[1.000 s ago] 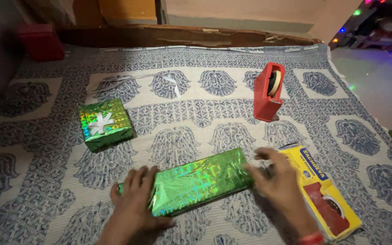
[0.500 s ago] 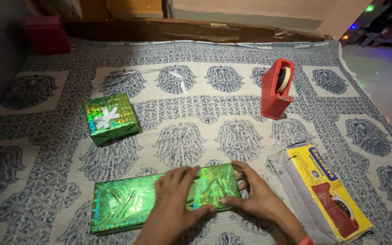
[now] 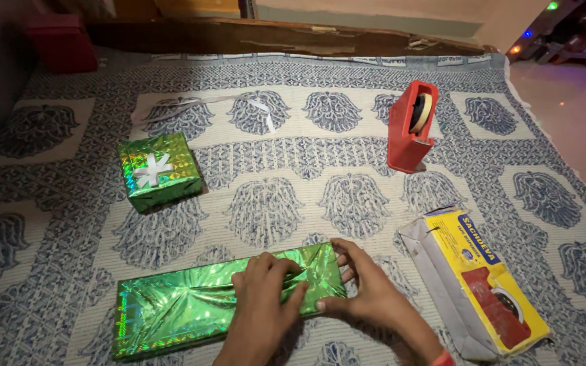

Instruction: The person wraps a rectangular gift box with green foil paper on a patterned floor mat. They fold the paper edges, smooth the surface, and secure the folds with clear tape from a red dispenser. A previously wrapped green box with a white ribbon is visible nearby.

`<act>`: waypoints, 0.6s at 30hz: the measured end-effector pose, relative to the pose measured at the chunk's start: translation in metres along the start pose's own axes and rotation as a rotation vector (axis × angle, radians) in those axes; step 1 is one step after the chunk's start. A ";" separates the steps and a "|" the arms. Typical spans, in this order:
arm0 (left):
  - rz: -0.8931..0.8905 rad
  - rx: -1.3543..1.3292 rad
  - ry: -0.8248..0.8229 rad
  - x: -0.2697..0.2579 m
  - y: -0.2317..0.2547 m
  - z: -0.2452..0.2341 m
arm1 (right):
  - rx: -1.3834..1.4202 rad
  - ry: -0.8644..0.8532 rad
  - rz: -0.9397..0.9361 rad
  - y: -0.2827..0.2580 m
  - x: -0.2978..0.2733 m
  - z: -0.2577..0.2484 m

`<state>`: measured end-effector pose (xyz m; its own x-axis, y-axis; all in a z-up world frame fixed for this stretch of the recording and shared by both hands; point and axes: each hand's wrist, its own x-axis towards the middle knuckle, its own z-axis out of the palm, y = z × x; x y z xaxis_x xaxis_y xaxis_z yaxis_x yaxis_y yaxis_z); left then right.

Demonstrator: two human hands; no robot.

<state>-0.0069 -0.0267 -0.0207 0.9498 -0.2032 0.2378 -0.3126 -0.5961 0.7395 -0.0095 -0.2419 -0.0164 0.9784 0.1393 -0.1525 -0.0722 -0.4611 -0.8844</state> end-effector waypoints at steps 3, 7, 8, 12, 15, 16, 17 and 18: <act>-0.067 -0.004 0.017 0.002 0.000 -0.003 | -0.012 -0.001 0.018 -0.002 0.000 0.005; -0.146 0.009 -0.005 0.003 0.001 -0.006 | -0.036 -0.001 -0.004 -0.004 0.001 0.009; -0.140 0.011 0.003 0.002 0.001 -0.006 | -0.032 -0.005 -0.024 -0.004 0.000 0.010; -0.130 0.009 0.028 0.003 0.001 -0.005 | -0.024 0.019 0.016 -0.007 -0.002 0.014; -0.150 0.013 -0.032 0.004 0.000 -0.007 | -0.014 0.017 0.037 -0.010 -0.002 0.015; -0.144 0.020 -0.033 0.004 0.000 -0.008 | -0.017 0.013 0.047 -0.011 -0.002 0.014; -0.138 0.026 -0.035 0.003 0.000 -0.009 | -0.020 0.009 0.057 -0.012 -0.002 0.014; -0.133 0.032 -0.035 0.003 0.001 -0.010 | -0.024 0.004 0.059 -0.014 -0.002 0.013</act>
<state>-0.0039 -0.0201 -0.0132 0.9821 -0.1477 0.1164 -0.1849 -0.6441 0.7422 -0.0129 -0.2241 -0.0096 0.9734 0.1076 -0.2024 -0.1254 -0.4895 -0.8629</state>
